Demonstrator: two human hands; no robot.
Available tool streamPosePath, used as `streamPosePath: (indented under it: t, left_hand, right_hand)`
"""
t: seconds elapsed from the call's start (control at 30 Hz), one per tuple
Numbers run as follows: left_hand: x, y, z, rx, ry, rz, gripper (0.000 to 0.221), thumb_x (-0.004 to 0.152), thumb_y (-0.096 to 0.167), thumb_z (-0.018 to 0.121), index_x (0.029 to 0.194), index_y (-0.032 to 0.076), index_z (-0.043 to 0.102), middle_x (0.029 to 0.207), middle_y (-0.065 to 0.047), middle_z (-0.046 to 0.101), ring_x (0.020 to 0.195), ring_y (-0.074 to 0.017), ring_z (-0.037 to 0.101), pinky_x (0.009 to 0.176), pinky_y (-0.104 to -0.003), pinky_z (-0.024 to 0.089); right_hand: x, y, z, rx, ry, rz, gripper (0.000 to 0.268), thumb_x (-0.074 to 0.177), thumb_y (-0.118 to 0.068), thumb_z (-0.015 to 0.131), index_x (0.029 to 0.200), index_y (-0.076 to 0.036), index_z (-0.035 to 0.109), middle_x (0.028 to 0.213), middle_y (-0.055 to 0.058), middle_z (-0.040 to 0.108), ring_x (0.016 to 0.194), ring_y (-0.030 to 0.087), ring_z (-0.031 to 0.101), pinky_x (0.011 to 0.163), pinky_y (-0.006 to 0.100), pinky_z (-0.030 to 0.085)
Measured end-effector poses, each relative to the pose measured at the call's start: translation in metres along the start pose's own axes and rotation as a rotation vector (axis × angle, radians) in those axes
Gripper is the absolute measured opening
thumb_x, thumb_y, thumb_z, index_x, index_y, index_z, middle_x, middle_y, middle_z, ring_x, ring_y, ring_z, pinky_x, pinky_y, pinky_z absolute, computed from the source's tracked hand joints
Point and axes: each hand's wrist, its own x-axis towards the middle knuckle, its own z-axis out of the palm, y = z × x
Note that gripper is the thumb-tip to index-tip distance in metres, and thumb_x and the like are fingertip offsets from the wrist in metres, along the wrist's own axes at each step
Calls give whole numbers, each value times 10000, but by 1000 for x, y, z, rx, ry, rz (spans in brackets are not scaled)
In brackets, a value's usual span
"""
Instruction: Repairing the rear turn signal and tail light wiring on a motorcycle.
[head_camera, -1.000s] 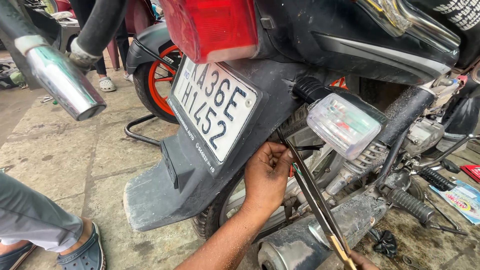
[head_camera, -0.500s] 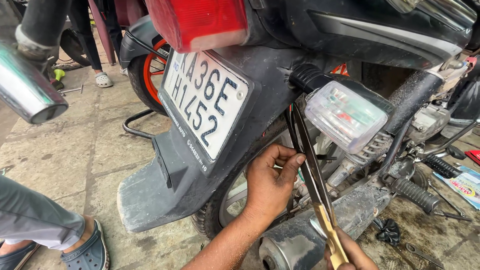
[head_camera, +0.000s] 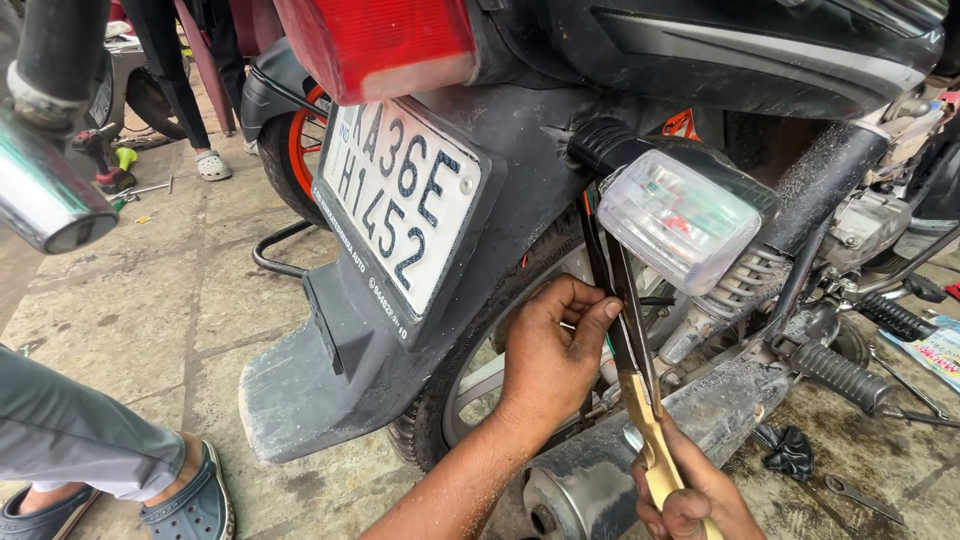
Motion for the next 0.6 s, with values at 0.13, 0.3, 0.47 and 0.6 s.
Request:
streamPosePath:
  t: [0.13, 0.3, 0.47, 0.6]
  left_hand:
    - [-1, 3, 3, -29, -26, -3, 120, 958, 146, 728, 946, 33, 689, 788, -33, 705, 696, -73, 647, 582, -249, 537]
    - [-2, -6, -6, -380, -25, -199, 180, 941, 130, 732, 1080, 26, 684, 828, -50, 710, 687, -82, 623, 592, -260, 529]
    - [-4, 1, -32, -799, -265, -471, 415, 971, 178, 694, 1352, 23, 643, 960, -66, 739, 788, -88, 667, 714, -255, 569]
    - [-3, -2, -36, -1108, -555, -413, 451, 1062, 138, 622, 1488, 4, 554, 1057, -113, 720, 924, -171, 693, 808, -306, 578]
  right_hand:
    - [-19, -49, 51, -245, 237, 104, 1246, 623, -864, 539, 1541, -26, 448, 686, 141, 579, 465, 180, 526, 415, 353, 408]
    - [-22, 1, -9, -62, -23, -160, 1018, 879, -626, 591, 1597, 62, 376, 722, 151, 590, 548, 184, 587, 472, 332, 467]
    - [-41, 29, -49, -38, 83, -205, 813, 855, -284, 551, 1534, 109, 341, 689, 274, 658, 564, 304, 643, 535, 418, 521]
    - [-44, 54, -105, 91, 31, -238, 819, 913, -281, 567, 1554, 140, 281, 811, 287, 633, 662, 336, 643, 601, 478, 526]
